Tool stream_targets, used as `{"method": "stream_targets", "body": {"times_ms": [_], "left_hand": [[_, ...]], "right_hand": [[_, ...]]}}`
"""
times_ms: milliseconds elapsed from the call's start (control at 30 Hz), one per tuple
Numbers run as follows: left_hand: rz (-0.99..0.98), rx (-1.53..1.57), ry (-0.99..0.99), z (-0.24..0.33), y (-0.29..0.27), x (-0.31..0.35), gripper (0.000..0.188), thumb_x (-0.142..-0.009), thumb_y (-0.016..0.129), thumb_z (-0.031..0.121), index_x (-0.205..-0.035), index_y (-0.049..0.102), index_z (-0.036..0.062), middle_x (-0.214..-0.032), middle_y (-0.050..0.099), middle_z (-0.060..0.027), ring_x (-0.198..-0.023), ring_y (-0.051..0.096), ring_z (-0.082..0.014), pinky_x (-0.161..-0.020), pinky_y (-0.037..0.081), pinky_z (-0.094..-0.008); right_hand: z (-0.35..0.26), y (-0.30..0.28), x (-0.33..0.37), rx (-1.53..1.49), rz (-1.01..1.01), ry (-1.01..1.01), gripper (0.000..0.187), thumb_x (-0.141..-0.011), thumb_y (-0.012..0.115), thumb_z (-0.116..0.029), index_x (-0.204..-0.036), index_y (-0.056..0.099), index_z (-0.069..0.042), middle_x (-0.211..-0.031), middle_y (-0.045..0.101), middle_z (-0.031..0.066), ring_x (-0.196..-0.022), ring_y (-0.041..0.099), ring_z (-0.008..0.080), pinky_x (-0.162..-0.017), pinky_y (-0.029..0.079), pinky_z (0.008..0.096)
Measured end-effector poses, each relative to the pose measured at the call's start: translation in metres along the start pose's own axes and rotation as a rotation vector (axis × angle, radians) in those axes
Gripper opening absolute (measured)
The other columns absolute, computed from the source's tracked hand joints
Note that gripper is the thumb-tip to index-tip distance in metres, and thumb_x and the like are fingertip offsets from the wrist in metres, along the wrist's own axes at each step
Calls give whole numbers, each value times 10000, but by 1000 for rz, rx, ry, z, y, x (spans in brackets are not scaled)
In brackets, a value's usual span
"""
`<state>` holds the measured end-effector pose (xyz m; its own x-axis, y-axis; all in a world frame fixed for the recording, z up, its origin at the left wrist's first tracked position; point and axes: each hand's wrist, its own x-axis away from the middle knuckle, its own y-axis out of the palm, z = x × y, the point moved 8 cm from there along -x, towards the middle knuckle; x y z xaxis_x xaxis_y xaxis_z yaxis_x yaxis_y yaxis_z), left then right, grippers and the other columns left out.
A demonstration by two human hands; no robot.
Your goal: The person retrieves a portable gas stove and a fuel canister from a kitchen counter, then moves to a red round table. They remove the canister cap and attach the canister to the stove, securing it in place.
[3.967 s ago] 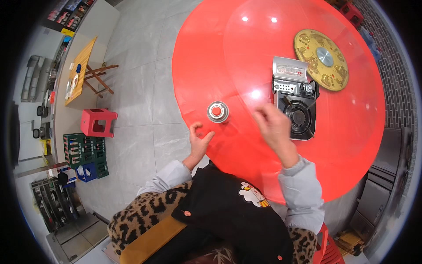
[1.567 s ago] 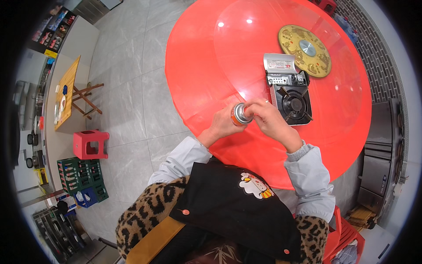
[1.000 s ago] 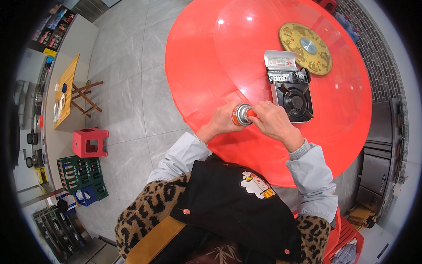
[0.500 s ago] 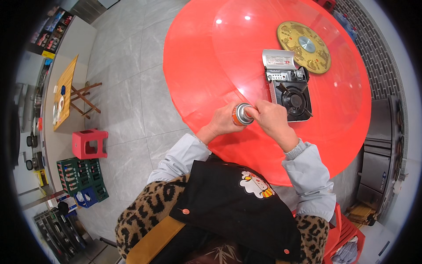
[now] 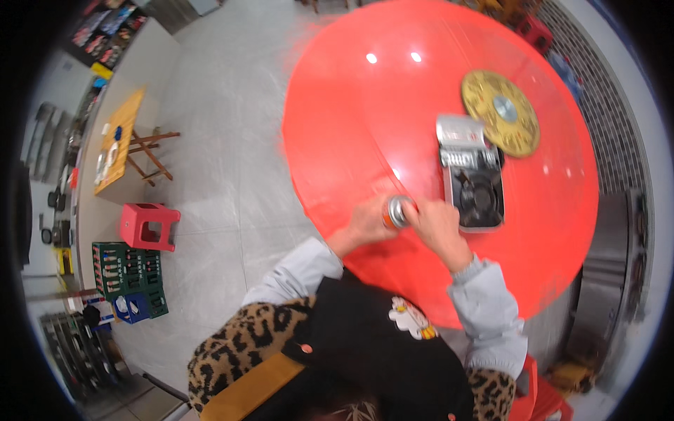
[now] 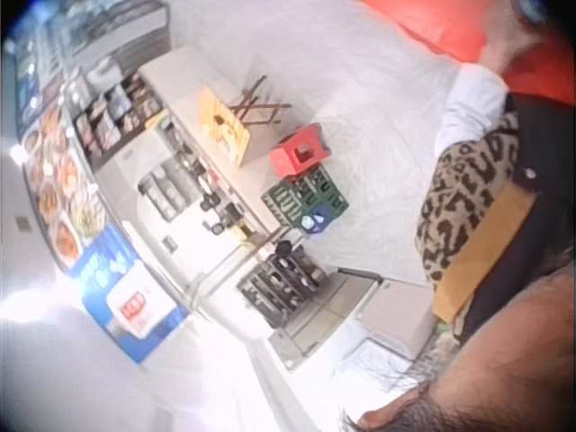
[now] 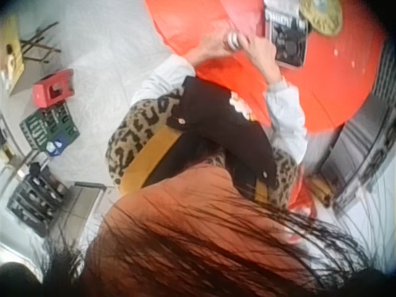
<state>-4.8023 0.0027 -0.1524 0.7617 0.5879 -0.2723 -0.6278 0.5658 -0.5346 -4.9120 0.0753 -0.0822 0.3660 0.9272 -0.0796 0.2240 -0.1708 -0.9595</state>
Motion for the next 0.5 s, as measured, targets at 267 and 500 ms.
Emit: {"method": "stream_targets", "body": {"times_ms": [267, 500], "left_hand": [[-337, 308, -193, -17, 21, 25, 581, -601, 799, 233, -1123, 572, 115, -981, 673, -96, -899, 669, -291, -764, 534, -395], [-380, 431, -210, -34, 17, 44, 685, -637, 806, 204, -1244, 510, 90, -1095, 627, -72, -1035, 602, -202, -910, 484, -367]], "right_hand": [[-10, -7, 12, -253, 17, -192, 330, -829, 654, -304, -652, 591, -32, -563, 561, 184, -526, 586, 366, -457, 435, 445], [34, -45, -9, -594, 72, -85, 228, -892, 630, -198, -765, 602, -10, -588, 568, 119, -473, 556, 208, -461, 415, 327]]}}
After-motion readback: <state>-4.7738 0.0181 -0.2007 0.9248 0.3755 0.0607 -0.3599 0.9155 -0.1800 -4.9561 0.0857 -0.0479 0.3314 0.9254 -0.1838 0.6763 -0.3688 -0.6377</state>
